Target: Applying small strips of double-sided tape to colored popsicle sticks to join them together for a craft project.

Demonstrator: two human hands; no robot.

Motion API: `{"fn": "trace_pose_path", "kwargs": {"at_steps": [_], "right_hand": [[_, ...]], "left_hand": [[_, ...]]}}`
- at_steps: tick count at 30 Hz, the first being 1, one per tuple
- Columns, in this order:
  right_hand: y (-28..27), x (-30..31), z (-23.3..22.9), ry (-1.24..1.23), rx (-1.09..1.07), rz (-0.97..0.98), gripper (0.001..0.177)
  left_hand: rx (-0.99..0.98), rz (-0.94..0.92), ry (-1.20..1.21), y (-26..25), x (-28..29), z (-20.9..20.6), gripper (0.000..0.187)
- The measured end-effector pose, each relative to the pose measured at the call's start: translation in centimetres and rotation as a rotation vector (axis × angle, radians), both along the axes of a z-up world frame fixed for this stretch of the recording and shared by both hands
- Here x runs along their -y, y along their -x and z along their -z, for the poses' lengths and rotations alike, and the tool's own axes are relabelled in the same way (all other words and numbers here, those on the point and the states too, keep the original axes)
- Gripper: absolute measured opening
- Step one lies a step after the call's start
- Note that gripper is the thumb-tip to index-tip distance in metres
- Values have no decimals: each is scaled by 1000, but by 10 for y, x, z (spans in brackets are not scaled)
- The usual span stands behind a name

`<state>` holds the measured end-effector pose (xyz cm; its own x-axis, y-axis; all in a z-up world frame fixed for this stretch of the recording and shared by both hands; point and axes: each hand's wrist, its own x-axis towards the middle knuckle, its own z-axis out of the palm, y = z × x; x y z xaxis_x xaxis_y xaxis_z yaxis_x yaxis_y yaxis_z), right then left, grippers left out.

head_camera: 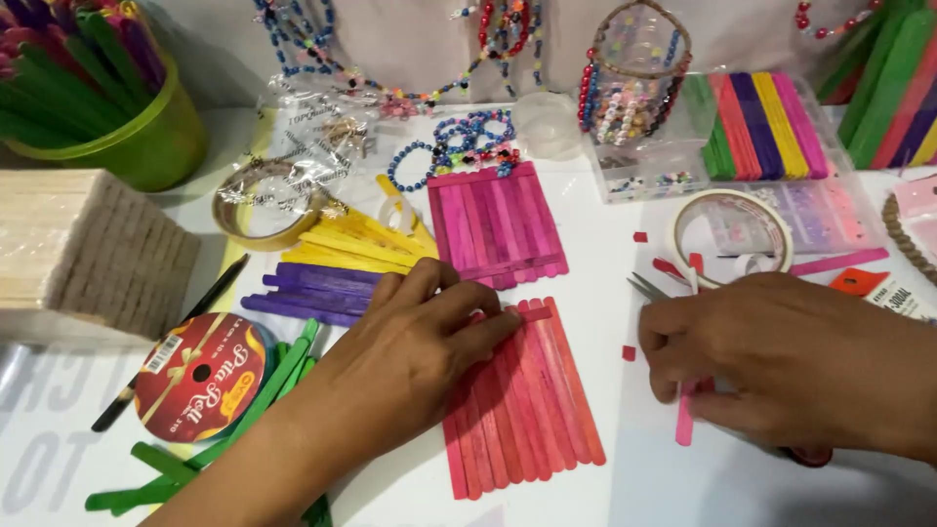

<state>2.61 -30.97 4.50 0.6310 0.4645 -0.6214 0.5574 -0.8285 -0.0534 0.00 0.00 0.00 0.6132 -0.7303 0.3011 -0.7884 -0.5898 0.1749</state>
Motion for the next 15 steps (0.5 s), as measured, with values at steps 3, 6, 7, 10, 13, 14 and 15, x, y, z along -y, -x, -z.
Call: {"fn": "trace_pose_path", "kwargs": {"at_steps": [3, 6, 7, 10, 13, 14, 15], "right_hand": [[0, -2, 0, 211, 44, -15, 21], [2, 6, 17, 26, 105, -104, 28], [3, 4, 16, 25, 106, -106, 28], [4, 1, 14, 154, 105, -53, 22], [-1, 4, 11, 83, 71, -78, 12], [-4, 6, 9, -190, 39, -66, 11], [-7, 8, 6, -465, 11, -52, 10]], "left_hand": [[-9, -2, 17, 1, 0, 0, 36], [-52, 7, 37, 2, 1, 3, 28], [-51, 5, 36, 1, 1, 4, 28], [-54, 29, 53, 0, 1, 6, 29], [-45, 40, 79, 1, 2, 2, 26], [-41, 37, 69, 2, 2, 2, 25], [-36, 31, 58, 3, 2, 1, 24]]}}
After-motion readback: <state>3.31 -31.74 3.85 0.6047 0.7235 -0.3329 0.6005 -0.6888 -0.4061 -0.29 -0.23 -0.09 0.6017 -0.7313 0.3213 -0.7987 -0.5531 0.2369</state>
